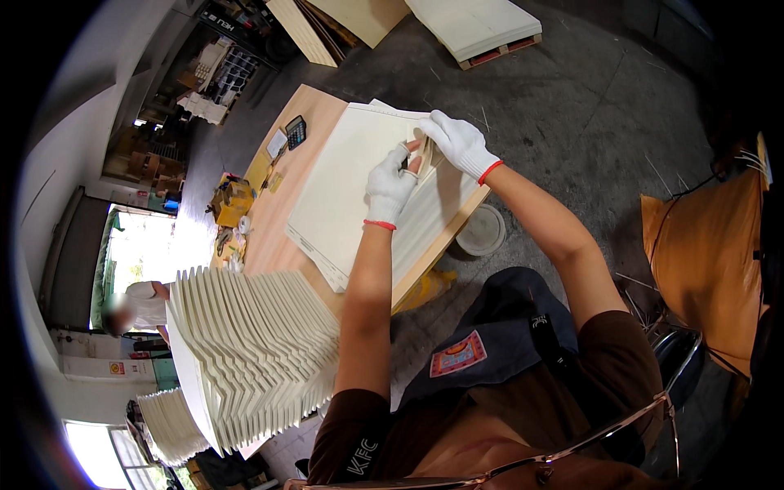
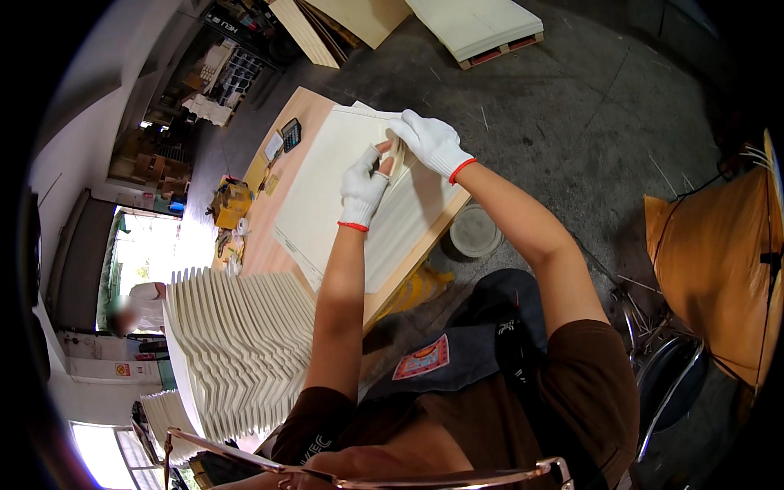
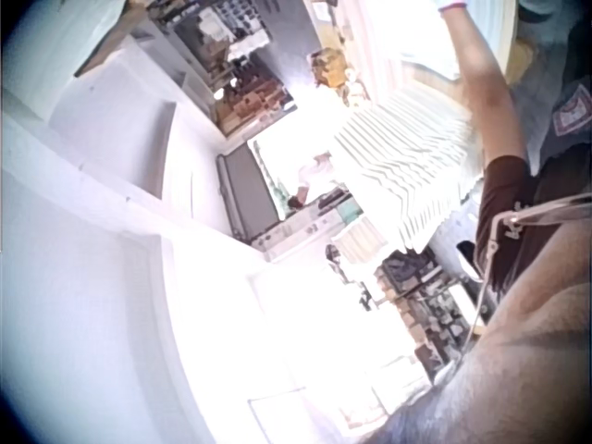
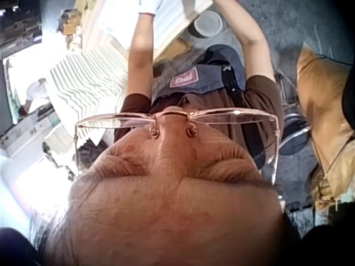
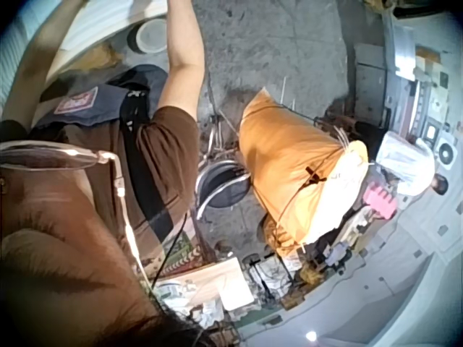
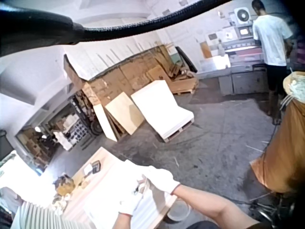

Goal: The person repeatedly picks up stacks of white paper sheets from a table, aligns them, and places them into a growing pile. The person wears white gloves and continues this stacking process throughout the clip.

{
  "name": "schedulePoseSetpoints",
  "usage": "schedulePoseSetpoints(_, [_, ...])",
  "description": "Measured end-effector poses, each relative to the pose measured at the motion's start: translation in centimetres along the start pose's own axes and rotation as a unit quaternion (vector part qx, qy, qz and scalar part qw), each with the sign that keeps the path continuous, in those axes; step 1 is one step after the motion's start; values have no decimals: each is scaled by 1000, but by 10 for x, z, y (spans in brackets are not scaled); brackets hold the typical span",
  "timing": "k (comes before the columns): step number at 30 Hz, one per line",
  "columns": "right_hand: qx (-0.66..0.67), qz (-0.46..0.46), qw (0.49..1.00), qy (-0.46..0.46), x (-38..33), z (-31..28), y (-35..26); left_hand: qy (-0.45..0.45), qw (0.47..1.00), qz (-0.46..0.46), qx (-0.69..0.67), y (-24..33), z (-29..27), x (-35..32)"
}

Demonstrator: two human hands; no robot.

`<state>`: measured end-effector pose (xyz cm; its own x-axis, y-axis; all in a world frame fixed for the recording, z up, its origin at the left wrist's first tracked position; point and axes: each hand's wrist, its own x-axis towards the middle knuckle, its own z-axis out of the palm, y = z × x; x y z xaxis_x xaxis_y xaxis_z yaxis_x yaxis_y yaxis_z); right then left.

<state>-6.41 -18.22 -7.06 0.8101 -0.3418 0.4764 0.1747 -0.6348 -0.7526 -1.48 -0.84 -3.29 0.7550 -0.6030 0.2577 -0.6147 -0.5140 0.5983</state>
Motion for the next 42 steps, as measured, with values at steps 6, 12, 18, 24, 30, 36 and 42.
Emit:
schedulePoseSetpoints(6, [11, 46, 999, -14, 2, 3, 2, 9, 998, 50, 31, -13, 3, 4])
schedulePoseSetpoints(12, [16, 52, 998, -8, 2, 4, 2, -22, 998, 28, 50, -7, 4, 2])
schedulePoseSetpoints(18, [12, 52, 999, -4, 2, 3, 4, -17, 998, 34, 42, -1, 2, 2])
schedulePoseSetpoints(24, [10, 71, 997, -21, 2, -2, 1, -33, 998, 32, 37, 4, -1, 2])
schedulePoseSetpoints(30, [-166, 61, 980, -89, -3, -37, 3, 27, 993, 100, 50, -13, 4, 1])
schedulePoseSetpoints(36, [-239, -97, 961, -104, -11, -41, 16, 33, 991, 113, 58, -9, 6, 1])
schedulePoseSetpoints(42, [-200, -117, 967, -108, 8, -33, -1, 13, 993, 95, 72, -9, 5, 0])
